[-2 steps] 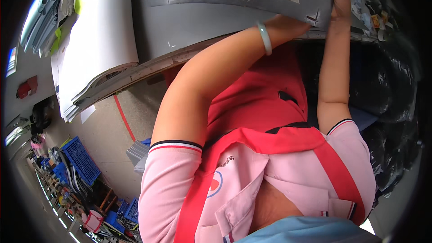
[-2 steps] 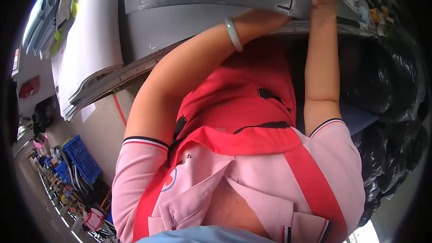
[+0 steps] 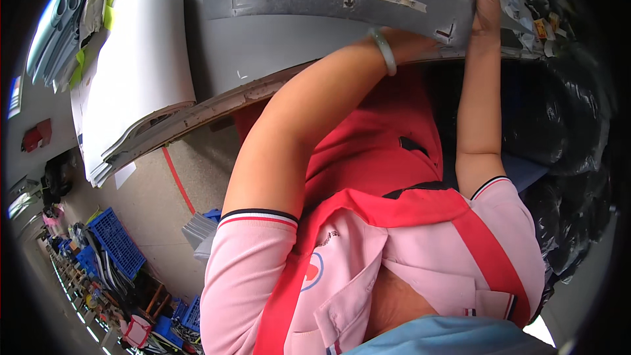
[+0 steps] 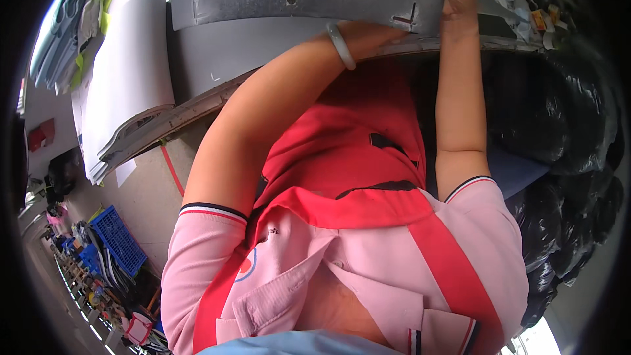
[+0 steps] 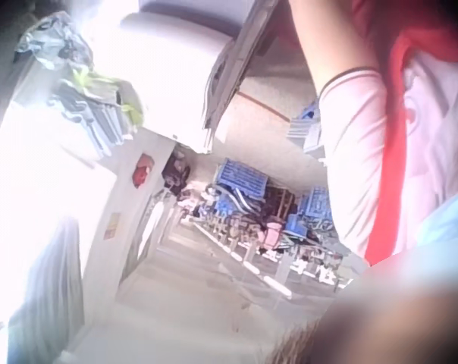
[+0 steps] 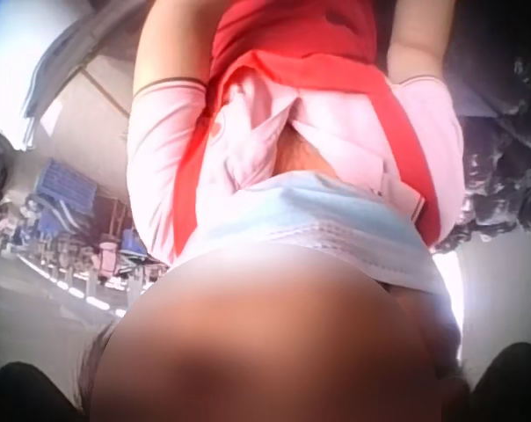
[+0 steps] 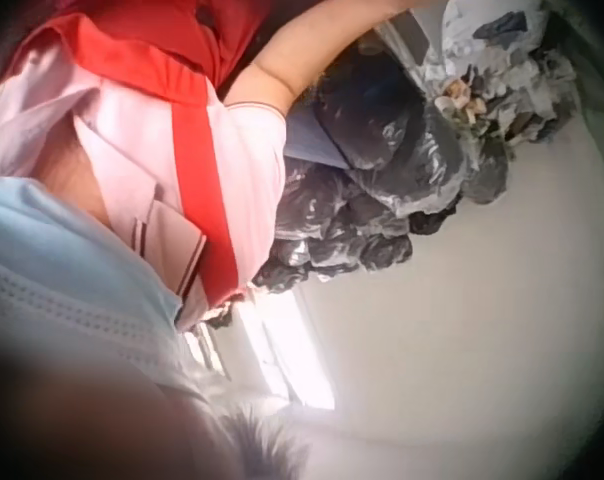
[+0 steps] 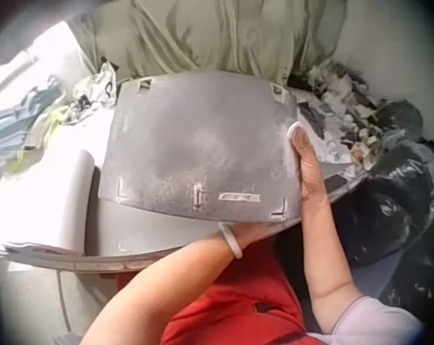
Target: Aligning and flipping through sheets of white material on a metal template at a workbench.
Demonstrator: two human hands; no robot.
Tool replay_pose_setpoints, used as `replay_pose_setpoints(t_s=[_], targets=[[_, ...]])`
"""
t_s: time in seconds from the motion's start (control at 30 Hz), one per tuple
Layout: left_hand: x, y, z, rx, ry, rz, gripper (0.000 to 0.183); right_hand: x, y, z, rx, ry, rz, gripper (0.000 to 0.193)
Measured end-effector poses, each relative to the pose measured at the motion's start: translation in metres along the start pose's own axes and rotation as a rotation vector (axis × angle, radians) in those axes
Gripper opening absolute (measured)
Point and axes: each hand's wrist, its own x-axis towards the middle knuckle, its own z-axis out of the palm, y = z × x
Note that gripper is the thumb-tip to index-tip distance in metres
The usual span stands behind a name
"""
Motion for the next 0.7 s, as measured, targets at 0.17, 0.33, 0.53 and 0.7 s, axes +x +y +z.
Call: replay_pose_setpoints(t_s=[0.17, 0.33, 0.53, 0.7], targets=[[0.004, -0.037, -0.03, -0.279, 0.193, -0.249, 0.055, -0.008, 0.005, -0.033, 0.068, 0.052, 0.165, 0.047], [-0.037, -0.142, -0.151, -0.481, 0.648, -0.507, 0.055, 0.004, -0.012, -0.058, 0.018, 0.133, 0.193, 0.061], [-0.234, -0.265, -0.374, -0.116, 0.944, -0.753, 0.051, 0.013, -0.008, -0.069, -0.089, 0.194, 0.159, 0.066], [-0.445, -0.264, -0.484, 0.027, 1.276, -1.079, 0.037, 0.012, 0.013, -0.066, -0.224, 0.241, 0.153, 0.065]])
